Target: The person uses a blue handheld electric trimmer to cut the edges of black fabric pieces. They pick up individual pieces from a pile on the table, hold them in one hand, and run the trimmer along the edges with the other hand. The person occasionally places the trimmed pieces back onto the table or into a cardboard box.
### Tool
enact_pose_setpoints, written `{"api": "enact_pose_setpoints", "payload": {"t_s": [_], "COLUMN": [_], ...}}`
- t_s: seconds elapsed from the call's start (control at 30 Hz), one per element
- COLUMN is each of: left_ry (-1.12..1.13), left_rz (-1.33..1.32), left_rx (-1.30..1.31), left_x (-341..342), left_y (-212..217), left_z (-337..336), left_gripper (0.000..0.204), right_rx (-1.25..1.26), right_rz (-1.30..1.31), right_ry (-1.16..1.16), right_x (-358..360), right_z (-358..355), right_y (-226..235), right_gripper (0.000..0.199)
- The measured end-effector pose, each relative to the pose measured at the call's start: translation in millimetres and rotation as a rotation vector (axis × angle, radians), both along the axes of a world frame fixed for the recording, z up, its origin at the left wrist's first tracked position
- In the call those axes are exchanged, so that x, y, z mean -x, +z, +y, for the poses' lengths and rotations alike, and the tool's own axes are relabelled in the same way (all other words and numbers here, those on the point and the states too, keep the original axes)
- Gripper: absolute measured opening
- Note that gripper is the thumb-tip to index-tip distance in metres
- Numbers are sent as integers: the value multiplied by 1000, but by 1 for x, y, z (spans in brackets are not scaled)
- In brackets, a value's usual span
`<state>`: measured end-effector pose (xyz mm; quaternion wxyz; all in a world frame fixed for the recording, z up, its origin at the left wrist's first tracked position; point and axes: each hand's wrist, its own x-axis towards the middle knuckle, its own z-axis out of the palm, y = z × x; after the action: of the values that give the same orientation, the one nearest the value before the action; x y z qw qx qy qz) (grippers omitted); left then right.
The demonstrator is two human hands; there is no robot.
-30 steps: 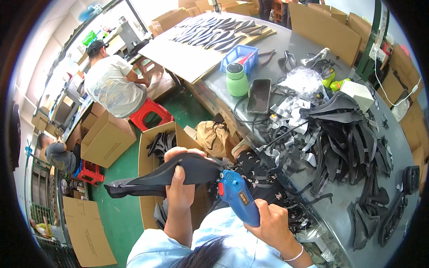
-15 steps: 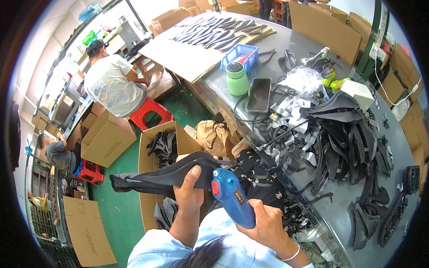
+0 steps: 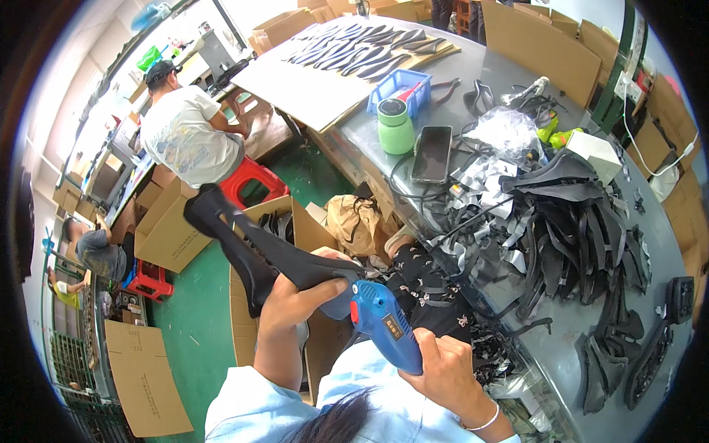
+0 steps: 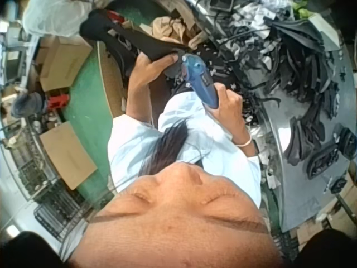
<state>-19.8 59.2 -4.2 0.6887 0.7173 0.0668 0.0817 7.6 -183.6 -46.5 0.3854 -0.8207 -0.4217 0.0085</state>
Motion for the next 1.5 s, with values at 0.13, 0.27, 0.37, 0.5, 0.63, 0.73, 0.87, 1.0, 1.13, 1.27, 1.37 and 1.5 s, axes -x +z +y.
{"api": "enact_pose_setpoints", "payload": {"t_s": [0.13,0.27,0.37,0.5,0.63,0.73,0.87,1.0,1.13,1.27,1.37,1.5], "left_ry": [-178,-263,-158,-143,-73,-62,-182,-256,-377,-495,-63,316], "left_rz": [-73,-128,-212,-417,-302,-234,-220,-195,62,32,-238,-435], "left_rx": [-350,-392,-39,-507,-479,-475,-470,-314,86,787,1038,771], "left_x": [-7,-13,-10,-18,-18,-13,-13,-5,9,14,1,-24], "left_y": [-8,-22,-55,-64,-71,-91,-106,-109,-99,-66,-47,-70], "left_z": [14,12,-2,-8,-24,-34,-36,-25,-33,-56,-62,-48], "left_gripper": [27,31,36,34,33,34,33,29,31,74,69,48], "right_rx": [-37,-82,-102,-155,-173,-192,-214,-196,-244,-275,-214,-109], "right_rz": [3,92,146,265,323,339,288,164,69,246,259,242], "right_ry": [32,65,74,92,110,123,132,85,-161,-89,30,53], "right_x": [-2,-1,1,2,1,2,0,-6,-9,-6,1,11], "right_z": [2,6,9,12,11,10,11,12,9,17,25,16], "right_y": [-1,0,2,6,14,17,23,26,9,-2,15,16], "right_gripper": [52,48,47,46,47,48,50,54,60,59,55,62]}}
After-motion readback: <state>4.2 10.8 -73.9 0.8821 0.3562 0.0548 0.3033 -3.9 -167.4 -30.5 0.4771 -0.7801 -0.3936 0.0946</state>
